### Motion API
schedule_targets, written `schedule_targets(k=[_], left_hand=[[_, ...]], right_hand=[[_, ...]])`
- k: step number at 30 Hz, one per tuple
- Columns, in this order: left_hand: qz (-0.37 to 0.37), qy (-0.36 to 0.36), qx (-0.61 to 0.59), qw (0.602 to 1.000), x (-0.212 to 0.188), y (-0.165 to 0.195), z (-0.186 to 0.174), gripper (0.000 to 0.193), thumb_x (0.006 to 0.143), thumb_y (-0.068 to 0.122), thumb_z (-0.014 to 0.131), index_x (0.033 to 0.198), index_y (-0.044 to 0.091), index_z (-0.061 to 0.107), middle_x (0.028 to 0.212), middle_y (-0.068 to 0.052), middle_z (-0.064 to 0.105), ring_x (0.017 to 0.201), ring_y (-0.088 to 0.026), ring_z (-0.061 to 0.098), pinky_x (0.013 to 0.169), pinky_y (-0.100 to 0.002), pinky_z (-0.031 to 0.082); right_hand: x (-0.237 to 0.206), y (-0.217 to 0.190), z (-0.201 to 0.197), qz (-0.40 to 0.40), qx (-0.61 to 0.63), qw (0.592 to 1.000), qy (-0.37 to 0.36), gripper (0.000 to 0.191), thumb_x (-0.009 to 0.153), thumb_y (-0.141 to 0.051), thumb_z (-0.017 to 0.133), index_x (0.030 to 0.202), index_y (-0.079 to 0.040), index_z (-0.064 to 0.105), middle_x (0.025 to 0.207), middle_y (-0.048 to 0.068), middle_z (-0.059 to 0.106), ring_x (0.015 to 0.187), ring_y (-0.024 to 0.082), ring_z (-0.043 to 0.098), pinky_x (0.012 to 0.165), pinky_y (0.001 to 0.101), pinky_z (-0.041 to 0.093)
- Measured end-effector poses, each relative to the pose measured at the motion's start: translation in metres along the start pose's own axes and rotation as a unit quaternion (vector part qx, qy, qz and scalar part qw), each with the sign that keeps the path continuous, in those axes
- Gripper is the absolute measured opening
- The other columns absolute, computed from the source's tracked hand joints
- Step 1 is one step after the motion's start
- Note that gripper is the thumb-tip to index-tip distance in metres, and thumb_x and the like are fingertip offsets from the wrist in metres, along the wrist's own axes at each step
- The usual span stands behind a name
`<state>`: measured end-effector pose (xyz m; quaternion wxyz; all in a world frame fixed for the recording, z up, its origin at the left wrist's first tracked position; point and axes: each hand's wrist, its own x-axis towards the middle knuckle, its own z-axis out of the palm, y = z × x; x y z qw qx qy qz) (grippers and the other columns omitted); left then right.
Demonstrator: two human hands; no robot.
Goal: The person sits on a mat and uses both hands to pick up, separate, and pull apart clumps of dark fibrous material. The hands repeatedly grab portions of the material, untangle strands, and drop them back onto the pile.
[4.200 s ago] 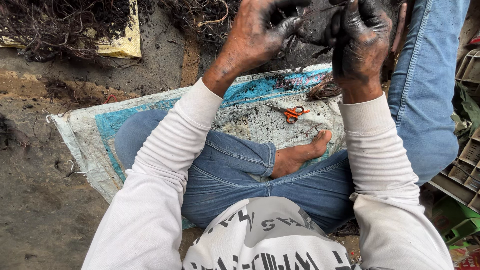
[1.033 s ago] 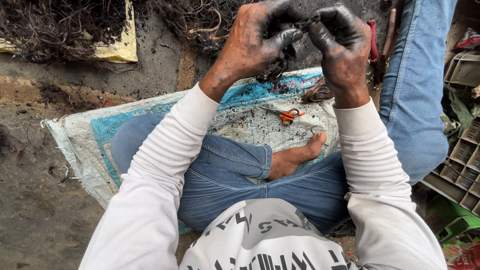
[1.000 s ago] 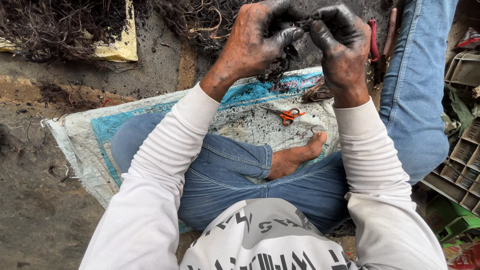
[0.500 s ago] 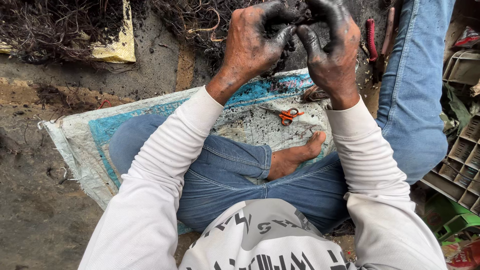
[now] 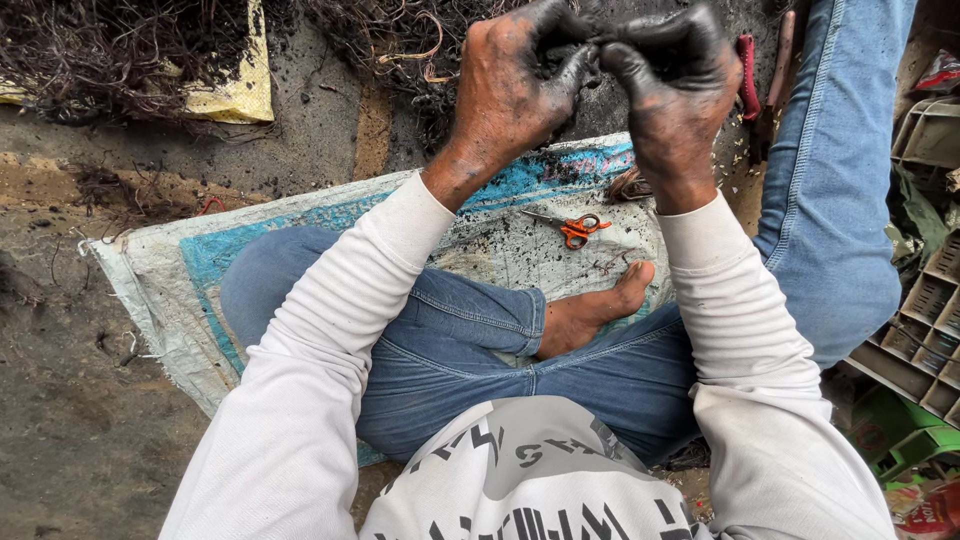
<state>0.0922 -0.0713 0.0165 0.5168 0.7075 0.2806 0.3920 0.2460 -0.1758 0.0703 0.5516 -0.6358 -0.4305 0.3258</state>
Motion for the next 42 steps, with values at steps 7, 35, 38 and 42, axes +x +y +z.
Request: schedule_targets(k=[7,35,38,42], left_hand=[[0.002,0.008,0.003,1.0,0.004,-0.002,-0.002,0.014,0.088,0.011,0.082,0.099,0.007,0.074,0.093,-0.008,0.079,0.087,-0.021,0.08,0.082,-0.036,0.063],[-0.011,-0.058,-0.01,0.998,0.003,0.0,0.004,0.022,0.092,0.02,0.082,0.106,0.006,0.071,0.096,-0.011,0.078,0.088,-0.026,0.078,0.078,-0.04,0.061],[0.043,-0.015,0.041,0.998,0.002,-0.005,0.005,0.027,0.09,0.02,0.084,0.11,0.005,0.073,0.095,-0.011,0.078,0.088,-0.027,0.076,0.082,-0.044,0.058],[-0.02,-0.056,-0.013,0.998,0.003,-0.008,0.005,0.019,0.093,0.017,0.079,0.108,0.006,0.074,0.097,-0.011,0.078,0.09,-0.025,0.078,0.083,-0.039,0.062]], right_hand=[[0.011,-0.016,-0.008,-0.095,-0.186,0.978,-0.013,0.009,0.113,-0.009,0.071,0.118,-0.001,0.07,0.112,0.01,0.075,0.099,0.016,0.073,0.089,0.0284,0.058],[0.001,-0.003,-0.01,0.041,0.0,0.999,0.001,0.025,0.109,0.01,0.061,0.132,0.0,0.065,0.118,0.005,0.07,0.108,0.011,0.066,0.099,0.0248,0.057],[0.003,-0.005,-0.012,0.011,-0.08,0.997,-0.021,0.023,0.11,0.011,0.064,0.13,0.002,0.067,0.119,0.008,0.072,0.11,0.013,0.069,0.101,0.0261,0.058],[0.004,-0.003,-0.014,0.011,-0.068,0.998,-0.005,0.017,0.105,0.01,0.07,0.12,0.002,0.069,0.113,0.007,0.072,0.103,0.014,0.071,0.094,0.0271,0.061]])
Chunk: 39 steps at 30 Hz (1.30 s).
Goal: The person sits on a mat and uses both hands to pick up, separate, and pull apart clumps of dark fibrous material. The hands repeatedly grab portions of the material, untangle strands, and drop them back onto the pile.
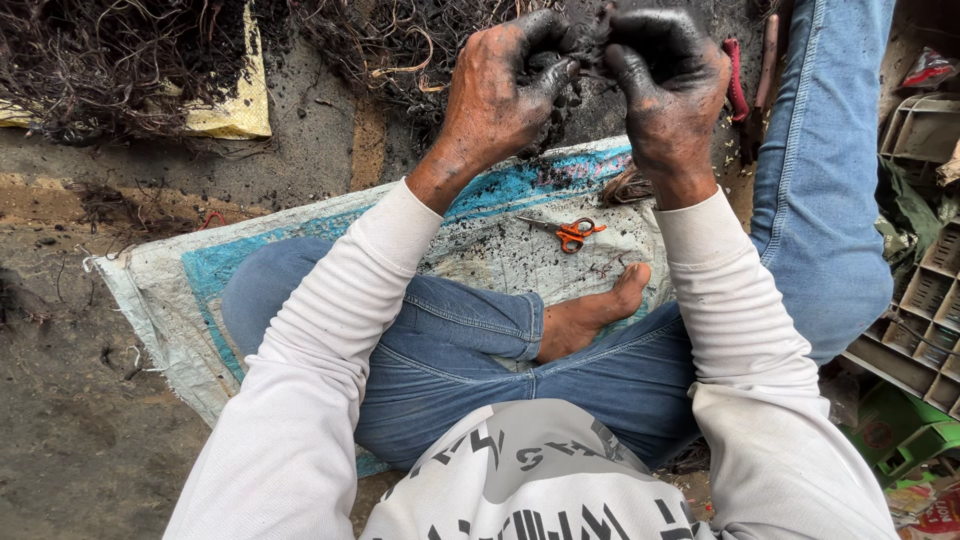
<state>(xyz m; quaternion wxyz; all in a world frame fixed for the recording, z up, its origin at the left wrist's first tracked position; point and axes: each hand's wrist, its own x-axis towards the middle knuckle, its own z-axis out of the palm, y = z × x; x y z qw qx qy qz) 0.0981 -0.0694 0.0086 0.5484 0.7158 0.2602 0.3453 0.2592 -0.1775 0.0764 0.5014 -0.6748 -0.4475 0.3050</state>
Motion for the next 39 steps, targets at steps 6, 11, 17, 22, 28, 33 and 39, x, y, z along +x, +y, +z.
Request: schedule_targets(k=[6,11,17,22,28,33,39], left_hand=[[0.011,0.004,-0.002,1.0,0.001,0.002,-0.001,0.017,0.095,0.013,0.073,0.11,0.006,0.075,0.101,-0.011,0.079,0.092,-0.025,0.078,0.086,-0.039,0.061],[-0.035,-0.028,-0.042,0.998,0.003,0.001,-0.001,0.015,0.097,0.013,0.071,0.11,0.006,0.074,0.102,-0.01,0.079,0.095,-0.022,0.079,0.087,-0.037,0.062],[0.002,-0.001,-0.041,0.999,0.0,-0.006,0.003,0.017,0.096,0.01,0.076,0.112,0.006,0.073,0.099,-0.009,0.078,0.094,-0.023,0.078,0.089,-0.04,0.061],[-0.012,-0.009,-0.033,0.999,-0.003,-0.01,0.007,0.022,0.095,0.009,0.076,0.116,0.006,0.07,0.101,-0.008,0.078,0.096,-0.022,0.078,0.089,-0.04,0.062],[0.019,-0.014,-0.064,0.998,-0.005,-0.012,0.006,0.033,0.097,0.006,0.071,0.129,0.007,0.065,0.108,-0.009,0.077,0.102,-0.023,0.077,0.096,-0.04,0.061],[0.007,0.011,-0.041,0.999,-0.004,-0.017,0.008,0.034,0.096,0.012,0.077,0.126,0.008,0.064,0.112,-0.01,0.075,0.107,-0.025,0.075,0.1,-0.042,0.058],[0.061,0.064,0.068,0.994,-0.007,-0.017,0.01,0.048,0.091,0.018,0.083,0.129,0.001,0.06,0.12,-0.018,0.067,0.112,-0.036,0.064,0.099,-0.048,0.05]], right_hand=[[0.007,-0.004,-0.006,-0.017,0.006,1.0,0.018,0.005,0.109,0.005,0.069,0.114,0.002,0.071,0.106,0.007,0.072,0.096,0.015,0.071,0.091,0.029,0.063],[0.007,-0.017,-0.007,-0.158,-0.14,0.977,-0.038,0.018,0.107,0.007,0.059,0.124,0.005,0.067,0.115,0.013,0.069,0.106,0.019,0.069,0.096,0.0331,0.059],[0.002,-0.009,-0.008,-0.134,-0.173,0.975,-0.045,0.006,0.112,-0.001,0.076,0.118,-0.001,0.073,0.11,0.01,0.075,0.098,0.019,0.076,0.09,0.0306,0.062],[-0.001,0.002,-0.002,-0.057,0.01,0.998,0.02,0.015,0.112,-0.01,0.075,0.119,-0.003,0.064,0.105,0.008,0.073,0.098,0.017,0.074,0.092,0.0308,0.063],[0.007,-0.019,-0.001,-0.034,-0.137,0.99,0.01,0.026,0.105,-0.024,0.056,0.113,-0.003,0.069,0.102,0.009,0.073,0.094,0.019,0.07,0.087,0.0352,0.058],[0.011,-0.032,0.001,-0.151,-0.153,0.971,-0.109,0.035,0.105,-0.019,0.077,0.13,0.0,0.062,0.122,0.013,0.069,0.118,0.024,0.068,0.106,0.0406,0.054],[0.009,-0.025,-0.008,-0.12,-0.259,0.95,-0.124,0.03,0.095,-0.008,0.089,0.118,0.0,0.071,0.112,0.013,0.073,0.103,0.025,0.073,0.091,0.0347,0.057]])
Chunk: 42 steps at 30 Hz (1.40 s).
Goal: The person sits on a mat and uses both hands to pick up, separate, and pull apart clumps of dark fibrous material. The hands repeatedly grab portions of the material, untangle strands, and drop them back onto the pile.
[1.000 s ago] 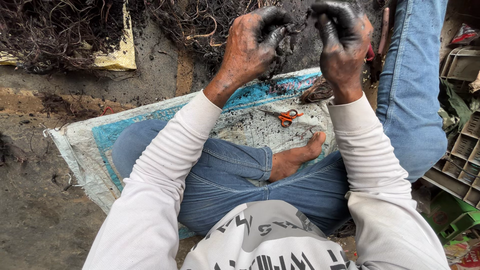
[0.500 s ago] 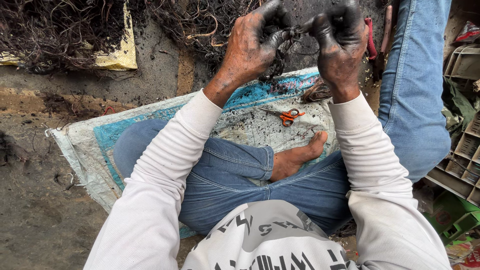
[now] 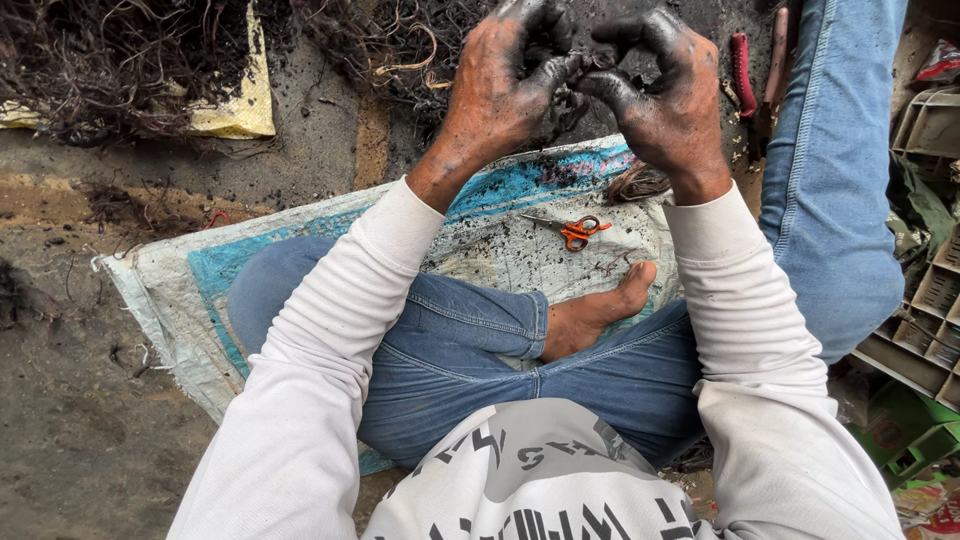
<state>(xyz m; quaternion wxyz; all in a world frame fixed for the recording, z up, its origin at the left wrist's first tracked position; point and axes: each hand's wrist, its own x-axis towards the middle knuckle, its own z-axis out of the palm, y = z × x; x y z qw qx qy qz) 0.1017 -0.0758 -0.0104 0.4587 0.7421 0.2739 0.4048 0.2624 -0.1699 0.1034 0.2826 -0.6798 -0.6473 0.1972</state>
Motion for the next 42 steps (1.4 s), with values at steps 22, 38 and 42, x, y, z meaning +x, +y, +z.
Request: schedule_targets(k=[22,38,42], left_hand=[[-0.079,-0.108,-0.178,0.975,0.015,0.018,-0.022,0.018,0.094,0.015,0.083,0.108,0.005,0.076,0.098,-0.006,0.078,0.093,-0.017,0.078,0.089,-0.034,0.063],[-0.251,-0.144,-0.528,0.799,0.009,0.007,-0.012,0.016,0.1,0.008,0.075,0.114,0.001,0.071,0.097,-0.003,0.072,0.088,-0.014,0.07,0.084,-0.032,0.062],[-0.139,-0.133,-0.295,0.936,0.013,0.007,-0.014,0.013,0.101,0.009,0.074,0.113,0.004,0.071,0.099,-0.004,0.076,0.092,-0.013,0.073,0.087,-0.031,0.062]], right_hand=[[-0.011,0.007,0.002,0.086,0.126,0.988,0.026,0.02,0.105,0.001,0.08,0.121,0.001,0.068,0.112,0.009,0.075,0.103,0.015,0.075,0.091,0.0267,0.061],[-0.015,0.01,0.025,0.161,0.334,0.926,0.075,0.023,0.11,-0.015,0.077,0.127,-0.005,0.067,0.117,0.005,0.071,0.1,0.013,0.068,0.091,0.0283,0.06],[-0.005,-0.003,0.013,0.028,0.116,0.992,0.045,0.02,0.107,-0.006,0.072,0.125,0.001,0.068,0.118,0.012,0.07,0.109,0.022,0.07,0.099,0.0336,0.058]])
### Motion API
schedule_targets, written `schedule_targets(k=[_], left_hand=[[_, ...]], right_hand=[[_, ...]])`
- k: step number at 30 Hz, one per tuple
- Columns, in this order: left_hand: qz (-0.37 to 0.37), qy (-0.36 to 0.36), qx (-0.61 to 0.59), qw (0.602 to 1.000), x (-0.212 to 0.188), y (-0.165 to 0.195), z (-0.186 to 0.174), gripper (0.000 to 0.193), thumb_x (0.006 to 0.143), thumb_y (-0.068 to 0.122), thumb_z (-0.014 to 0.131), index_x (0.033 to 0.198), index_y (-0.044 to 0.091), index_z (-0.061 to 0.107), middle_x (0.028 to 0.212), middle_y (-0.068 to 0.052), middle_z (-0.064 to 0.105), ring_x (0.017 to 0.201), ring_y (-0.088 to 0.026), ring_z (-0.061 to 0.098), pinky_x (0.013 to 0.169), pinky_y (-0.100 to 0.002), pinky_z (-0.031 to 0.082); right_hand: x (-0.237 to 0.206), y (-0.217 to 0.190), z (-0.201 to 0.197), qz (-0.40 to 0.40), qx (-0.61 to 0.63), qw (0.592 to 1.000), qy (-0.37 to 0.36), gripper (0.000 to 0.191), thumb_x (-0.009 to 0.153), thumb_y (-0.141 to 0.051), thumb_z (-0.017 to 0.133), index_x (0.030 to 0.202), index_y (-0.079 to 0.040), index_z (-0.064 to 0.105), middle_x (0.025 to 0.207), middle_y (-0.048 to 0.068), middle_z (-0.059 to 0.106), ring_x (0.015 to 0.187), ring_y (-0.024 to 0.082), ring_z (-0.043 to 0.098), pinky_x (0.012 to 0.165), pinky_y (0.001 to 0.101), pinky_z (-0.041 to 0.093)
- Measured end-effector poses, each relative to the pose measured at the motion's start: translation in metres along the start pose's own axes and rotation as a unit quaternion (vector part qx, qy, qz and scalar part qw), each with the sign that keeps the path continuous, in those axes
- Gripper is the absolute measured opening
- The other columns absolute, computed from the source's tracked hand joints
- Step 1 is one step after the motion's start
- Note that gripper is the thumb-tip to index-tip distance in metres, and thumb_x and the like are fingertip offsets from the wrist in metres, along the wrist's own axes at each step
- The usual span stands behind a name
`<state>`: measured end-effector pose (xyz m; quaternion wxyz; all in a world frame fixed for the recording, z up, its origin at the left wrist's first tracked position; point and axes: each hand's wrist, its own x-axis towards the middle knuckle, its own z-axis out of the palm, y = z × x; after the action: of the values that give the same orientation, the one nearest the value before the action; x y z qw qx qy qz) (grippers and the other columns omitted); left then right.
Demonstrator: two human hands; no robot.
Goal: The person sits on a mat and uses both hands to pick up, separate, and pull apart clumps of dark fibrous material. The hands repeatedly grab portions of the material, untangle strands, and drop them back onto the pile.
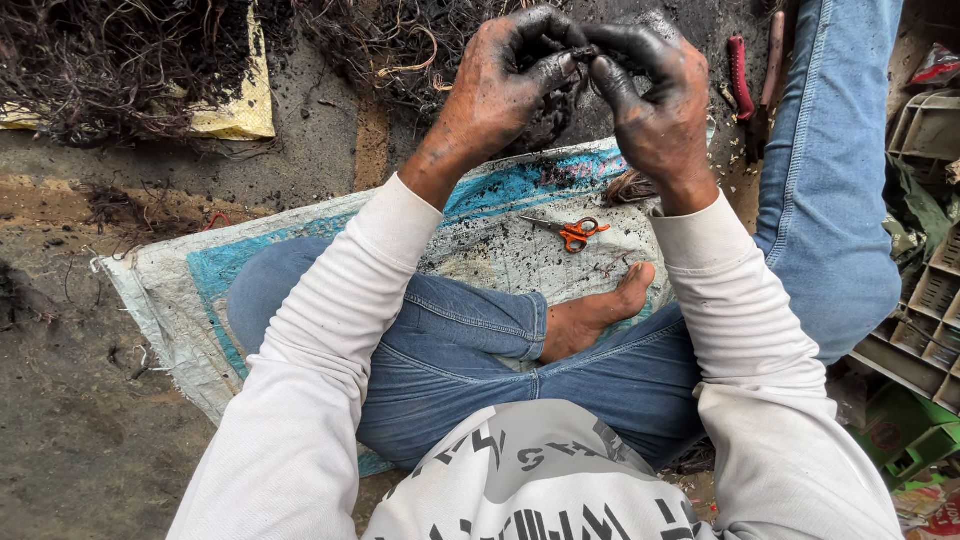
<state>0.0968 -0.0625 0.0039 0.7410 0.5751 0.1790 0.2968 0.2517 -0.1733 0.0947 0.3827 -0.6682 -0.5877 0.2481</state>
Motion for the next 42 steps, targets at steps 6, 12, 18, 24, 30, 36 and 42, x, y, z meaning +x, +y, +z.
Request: schedule_targets(k=[6,12,18,24,30,36,42], left_hand=[[0.075,0.088,0.204,0.972,-0.001,0.003,0.005,0.016,0.091,0.016,0.082,0.102,0.007,0.075,0.091,-0.007,0.077,0.086,-0.019,0.074,0.079,-0.036,0.059],[-0.013,0.046,0.17,0.984,0.0,0.003,0.008,0.013,0.093,0.017,0.078,0.099,0.007,0.074,0.087,-0.006,0.077,0.081,-0.015,0.077,0.077,-0.033,0.061],[0.003,0.055,0.1,0.993,-0.002,0.001,0.012,0.017,0.093,0.015,0.078,0.106,0.005,0.074,0.093,-0.006,0.078,0.087,-0.015,0.077,0.081,-0.034,0.062],[0.002,0.071,0.1,0.992,-0.001,0.003,0.012,0.021,0.095,0.017,0.078,0.114,0.009,0.073,0.095,-0.005,0.078,0.085,-0.015,0.076,0.078,-0.032,0.062],[0.038,0.089,0.17,0.981,-0.002,0.006,0.012,0.021,0.096,0.019,0.078,0.114,0.011,0.073,0.098,-0.004,0.08,0.086,-0.014,0.079,0.08,-0.031,0.063],[0.09,0.111,0.257,0.956,-0.002,0.005,0.013,0.012,0.096,0.02,0.078,0.105,0.013,0.076,0.095,-0.005,0.079,0.087,-0.021,0.077,0.084,-0.039,0.06],[0.062,0.093,0.195,0.974,-0.003,0.007,0.013,0.013,0.095,0.019,0.077,0.106,0.011,0.077,0.095,-0.005,0.08,0.087,-0.019,0.079,0.081,-0.035,0.063]], right_hand=[[0.002,-0.007,-0.002,-0.024,-0.075,0.997,0.01,0.015,0.102,0.001,0.079,0.116,0.002,0.073,0.108,0.013,0.073,0.099,0.022,0.072,0.089,0.0319,0.056],[-0.008,0.01,0.0,-0.003,-0.007,1.0,0.03,0.017,0.105,0.0,0.083,0.115,0.0,0.069,0.109,0.01,0.072,0.1,0.017,0.072,0.091,0.0295,0.058],[-0.016,0.027,0.011,0.076,0.191,0.975,0.087,0.014,0.114,0.003,0.074,0.123,0.0,0.064,0.111,0.007,0.069,0.101,0.013,0.07,0.095,0.0285,0.062],[-0.006,0.014,0.006,0.03,0.071,0.996,0.041,0.026,0.113,0.006,0.066,0.138,0.001,0.064,0.122,0.01,0.071,0.108,0.016,0.072,0.099,0.0291,0.063],[-0.005,0.011,0.008,0.054,0.075,0.994,0.051,0.019,0.106,0.006,0.066,0.124,0.003,0.067,0.115,0.011,0.068,0.104,0.017,0.071,0.094,0.0298,0.062],[-0.005,0.014,0.006,0.07,0.063,0.995,0.044,0.008,0.114,-0.001,0.067,0.121,0.0,0.071,0.11,0.008,0.071,0.097,0.013,0.072,0.088,0.0244,0.061],[-0.001,0.001,0.004,-0.076,-0.071,0.994,0.015,0.026,0.103,0.005,0.072,0.129,0.004,0.066,0.118,0.016,0.07,0.108,0.023,0.071,0.093,0.0306,0.057]])
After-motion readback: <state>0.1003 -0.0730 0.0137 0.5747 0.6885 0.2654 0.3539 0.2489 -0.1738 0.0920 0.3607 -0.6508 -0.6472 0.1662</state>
